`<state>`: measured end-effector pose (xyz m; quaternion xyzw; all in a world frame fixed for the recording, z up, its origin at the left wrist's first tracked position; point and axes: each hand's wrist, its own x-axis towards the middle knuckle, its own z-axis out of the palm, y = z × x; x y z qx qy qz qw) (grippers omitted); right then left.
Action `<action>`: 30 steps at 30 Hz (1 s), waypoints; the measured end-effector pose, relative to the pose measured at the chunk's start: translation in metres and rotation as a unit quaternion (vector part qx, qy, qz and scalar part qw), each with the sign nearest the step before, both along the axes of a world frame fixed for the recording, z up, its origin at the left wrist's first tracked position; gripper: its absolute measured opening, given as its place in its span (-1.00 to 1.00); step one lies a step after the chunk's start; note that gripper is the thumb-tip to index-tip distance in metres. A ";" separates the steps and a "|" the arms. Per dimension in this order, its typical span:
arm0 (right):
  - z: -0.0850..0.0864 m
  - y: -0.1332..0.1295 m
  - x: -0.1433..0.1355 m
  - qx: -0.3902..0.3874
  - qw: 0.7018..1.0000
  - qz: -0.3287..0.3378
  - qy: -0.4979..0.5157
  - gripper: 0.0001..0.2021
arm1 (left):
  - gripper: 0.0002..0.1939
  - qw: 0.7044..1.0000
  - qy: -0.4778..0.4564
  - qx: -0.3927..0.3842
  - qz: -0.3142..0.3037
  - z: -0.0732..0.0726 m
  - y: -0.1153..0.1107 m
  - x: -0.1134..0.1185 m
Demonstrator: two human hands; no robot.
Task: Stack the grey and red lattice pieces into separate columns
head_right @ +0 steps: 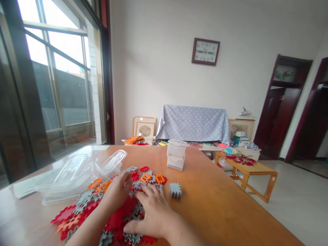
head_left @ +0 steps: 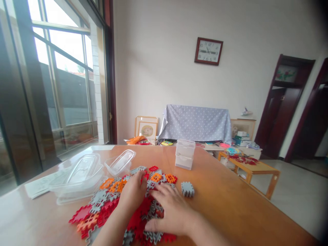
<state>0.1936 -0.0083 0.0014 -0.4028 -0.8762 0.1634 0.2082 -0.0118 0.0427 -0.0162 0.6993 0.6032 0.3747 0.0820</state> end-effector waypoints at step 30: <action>-0.060 0.041 -0.005 0.129 0.990 -0.042 0.040 -0.37 | -0.61 0.970 0.234 -0.060 -0.023 -0.016 0.020 0.015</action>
